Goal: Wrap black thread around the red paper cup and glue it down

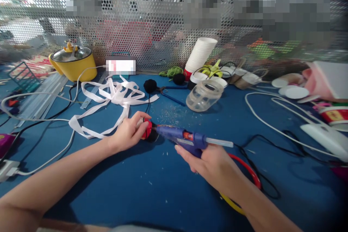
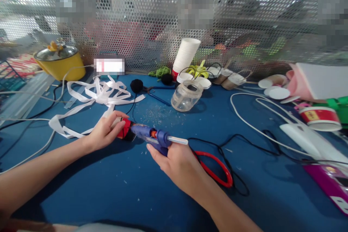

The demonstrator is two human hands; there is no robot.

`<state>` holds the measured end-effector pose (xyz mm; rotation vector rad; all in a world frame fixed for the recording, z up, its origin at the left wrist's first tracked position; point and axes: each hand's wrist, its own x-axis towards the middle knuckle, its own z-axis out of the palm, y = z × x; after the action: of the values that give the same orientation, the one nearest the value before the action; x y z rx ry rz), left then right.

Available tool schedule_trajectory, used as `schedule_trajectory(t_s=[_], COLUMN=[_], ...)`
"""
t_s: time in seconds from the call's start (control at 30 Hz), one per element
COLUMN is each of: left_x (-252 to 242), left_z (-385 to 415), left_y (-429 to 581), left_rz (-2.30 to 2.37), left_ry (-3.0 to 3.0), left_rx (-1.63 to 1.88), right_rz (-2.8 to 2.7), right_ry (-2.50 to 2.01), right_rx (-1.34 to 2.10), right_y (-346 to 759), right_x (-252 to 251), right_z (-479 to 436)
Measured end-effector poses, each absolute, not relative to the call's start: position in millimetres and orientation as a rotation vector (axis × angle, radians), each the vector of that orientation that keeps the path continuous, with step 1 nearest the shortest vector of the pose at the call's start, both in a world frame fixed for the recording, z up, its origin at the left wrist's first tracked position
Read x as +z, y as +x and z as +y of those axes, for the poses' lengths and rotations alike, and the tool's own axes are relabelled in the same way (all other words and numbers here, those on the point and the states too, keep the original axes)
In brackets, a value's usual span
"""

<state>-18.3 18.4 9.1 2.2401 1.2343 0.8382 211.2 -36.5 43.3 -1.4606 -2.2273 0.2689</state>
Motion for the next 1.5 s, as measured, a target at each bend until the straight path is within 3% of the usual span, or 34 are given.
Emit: schedule_trajectory(t_s=[0.17, 0.3, 1.5], left_x=[8, 7, 8], left_z=[18, 18, 17], left_y=[-19, -19, -18], left_rz=[1.207, 1.203, 1.197], left_ry=[2.271, 2.291, 2.288], left_rx=[0.857, 0.856, 0.864], right_rz=[-2.040, -1.927, -1.935], right_ry=[-1.559, -1.601, -1.721], right_rx=[0.714, 0.862, 0.975], right_y=[206, 202, 201], right_x=[45, 47, 59], right_z=[-33, -31, -31])
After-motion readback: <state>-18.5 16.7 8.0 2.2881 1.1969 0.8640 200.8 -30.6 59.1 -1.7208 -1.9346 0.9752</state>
